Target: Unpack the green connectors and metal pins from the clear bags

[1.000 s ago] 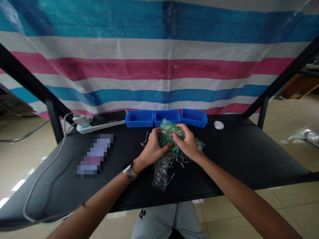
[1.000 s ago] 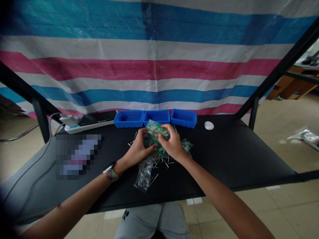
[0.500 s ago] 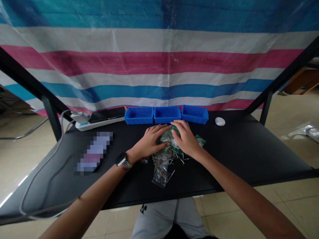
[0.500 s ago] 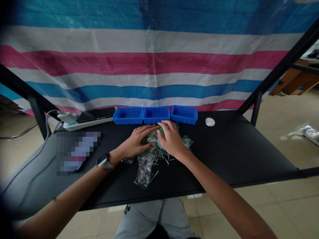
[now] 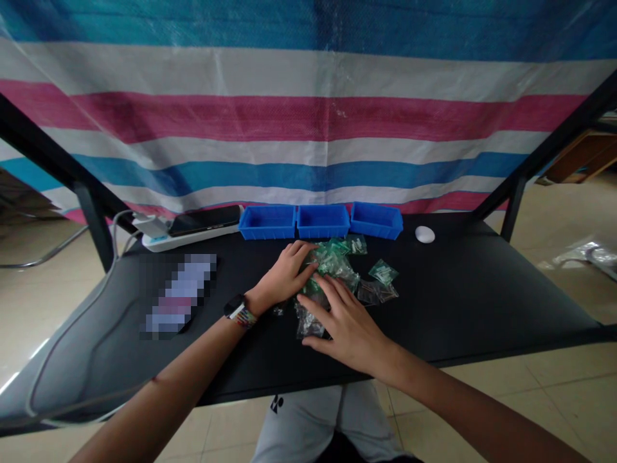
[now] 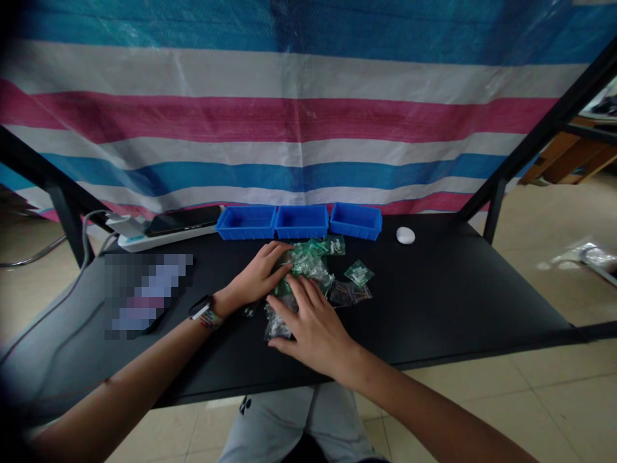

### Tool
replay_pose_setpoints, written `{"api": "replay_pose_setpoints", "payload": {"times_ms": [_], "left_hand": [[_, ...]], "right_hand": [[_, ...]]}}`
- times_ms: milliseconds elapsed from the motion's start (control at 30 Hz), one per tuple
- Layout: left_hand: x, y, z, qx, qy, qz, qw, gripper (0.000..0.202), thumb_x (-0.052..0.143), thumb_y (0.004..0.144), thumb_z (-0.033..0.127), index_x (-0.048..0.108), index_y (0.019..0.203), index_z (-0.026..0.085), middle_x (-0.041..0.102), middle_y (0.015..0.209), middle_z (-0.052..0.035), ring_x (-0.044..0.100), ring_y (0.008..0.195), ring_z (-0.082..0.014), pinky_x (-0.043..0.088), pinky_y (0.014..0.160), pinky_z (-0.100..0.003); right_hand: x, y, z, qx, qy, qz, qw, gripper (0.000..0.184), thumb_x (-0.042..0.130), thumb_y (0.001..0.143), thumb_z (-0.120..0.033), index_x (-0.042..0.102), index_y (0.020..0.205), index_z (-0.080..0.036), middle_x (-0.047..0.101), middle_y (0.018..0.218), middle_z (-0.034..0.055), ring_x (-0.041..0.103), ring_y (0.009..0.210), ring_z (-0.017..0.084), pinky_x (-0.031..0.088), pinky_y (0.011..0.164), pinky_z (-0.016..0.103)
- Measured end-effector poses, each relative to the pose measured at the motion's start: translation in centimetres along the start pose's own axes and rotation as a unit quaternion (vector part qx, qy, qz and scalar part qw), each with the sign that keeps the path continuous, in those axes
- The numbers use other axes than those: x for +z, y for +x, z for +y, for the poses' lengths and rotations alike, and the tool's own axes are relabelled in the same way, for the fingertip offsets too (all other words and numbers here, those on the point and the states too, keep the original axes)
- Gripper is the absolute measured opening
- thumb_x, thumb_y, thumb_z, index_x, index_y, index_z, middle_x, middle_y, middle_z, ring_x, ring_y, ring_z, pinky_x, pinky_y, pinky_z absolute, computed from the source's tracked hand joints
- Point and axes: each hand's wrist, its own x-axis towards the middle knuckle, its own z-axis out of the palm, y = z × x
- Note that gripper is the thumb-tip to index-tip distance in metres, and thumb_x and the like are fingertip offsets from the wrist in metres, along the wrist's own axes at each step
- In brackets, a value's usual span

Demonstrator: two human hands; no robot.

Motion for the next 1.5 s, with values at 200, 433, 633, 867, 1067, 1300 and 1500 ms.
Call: {"api": "replay_pose_setpoints", "payload": {"times_ms": [200,433,633,867,1067,1300,1500], "left_hand": [[-0.3,-0.1,-0.3,0.002,-0.006,-0.014,1.0,0.053,0.043,0.11,0.035,0.05,0.161,0.023,0.063,0.138,-0.0146,0.06,0.125,-0.0309,0.048,0.115,-0.051],[-0.4,-0.2,-0.4,-0.002,-0.016,-0.012,1.0,0.055,0.042,0.111,0.039,0.05,0.162,0.02,0.063,0.139,-0.0159,0.06,0.128,-0.0313,0.046,0.117,-0.05],[-0.7,-0.3,-0.2,-0.021,-0.056,0.011,0.998,0.052,0.037,0.113,0.041,0.055,0.158,0.022,0.064,0.138,-0.0137,0.06,0.13,-0.0304,0.046,0.119,-0.049],[-0.6,-0.5,-0.4,-0.016,-0.032,0.002,0.999,0.043,0.043,0.106,0.029,0.062,0.142,0.017,0.061,0.135,-0.0158,0.059,0.127,-0.0307,0.049,0.117,-0.049],[-0.6,-0.7,0.0,-0.042,0.003,-0.003,0.999,0.047,0.059,0.094,0.03,0.055,0.137,0.014,0.06,0.13,-0.0172,0.059,0.121,-0.0339,0.05,0.112,-0.054],[-1.4,-1.3,0.8,-0.05,0.032,0.0,0.998,0.067,0.066,0.089,0.039,0.046,0.148,0.013,0.062,0.132,-0.0171,0.057,0.119,-0.0359,0.046,0.111,-0.056],[-1.9,-1.3,1.0,-0.058,0.084,0.042,0.994,0.056,0.051,0.104,0.053,0.053,0.146,0.015,0.061,0.132,-0.0171,0.057,0.121,-0.0367,0.046,0.11,-0.058]], "right_hand": [[-1.4,2.3,3.2,-0.057,-0.01,-0.003,0.998,0.069,0.078,0.095,-0.025,0.052,0.159,-0.03,0.068,0.139,0.0113,0.066,0.127,0.032,0.06,0.11,0.049],[-1.6,4.2,6.3,-0.128,-0.023,-0.02,0.991,0.033,0.06,0.102,-0.015,0.071,0.131,-0.023,0.074,0.12,0.0107,0.071,0.116,0.028,0.062,0.103,0.043],[-1.6,5.4,8.6,-0.046,0.17,0.069,0.982,0.031,0.058,0.095,-0.014,0.071,0.122,-0.022,0.076,0.114,0.0071,0.075,0.105,0.022,0.062,0.099,0.038],[-1.3,7.6,10.6,0.115,0.413,0.07,0.901,0.019,0.065,0.086,-0.023,0.072,0.104,-0.02,0.076,0.095,0.0025,0.075,0.085,0.02,0.063,0.083,0.035],[-2.3,9.4,10.4,0.137,0.317,0.077,0.936,0.013,0.066,0.083,-0.023,0.069,0.096,-0.022,0.072,0.085,0.0014,0.066,0.074,0.02,0.056,0.075,0.036],[-1.6,9.4,9.3,0.032,0.13,0.084,0.987,0.034,0.064,0.084,-0.019,0.066,0.118,-0.021,0.071,0.118,0.0117,0.06,0.115,0.033,0.05,0.106,0.052],[-1.8,8.2,9.7,0.012,0.166,0.082,0.983,0.067,0.069,0.084,-0.023,0.051,0.149,-0.023,0.064,0.137,0.0146,0.058,0.13,0.035,0.047,0.115,0.057]]}}
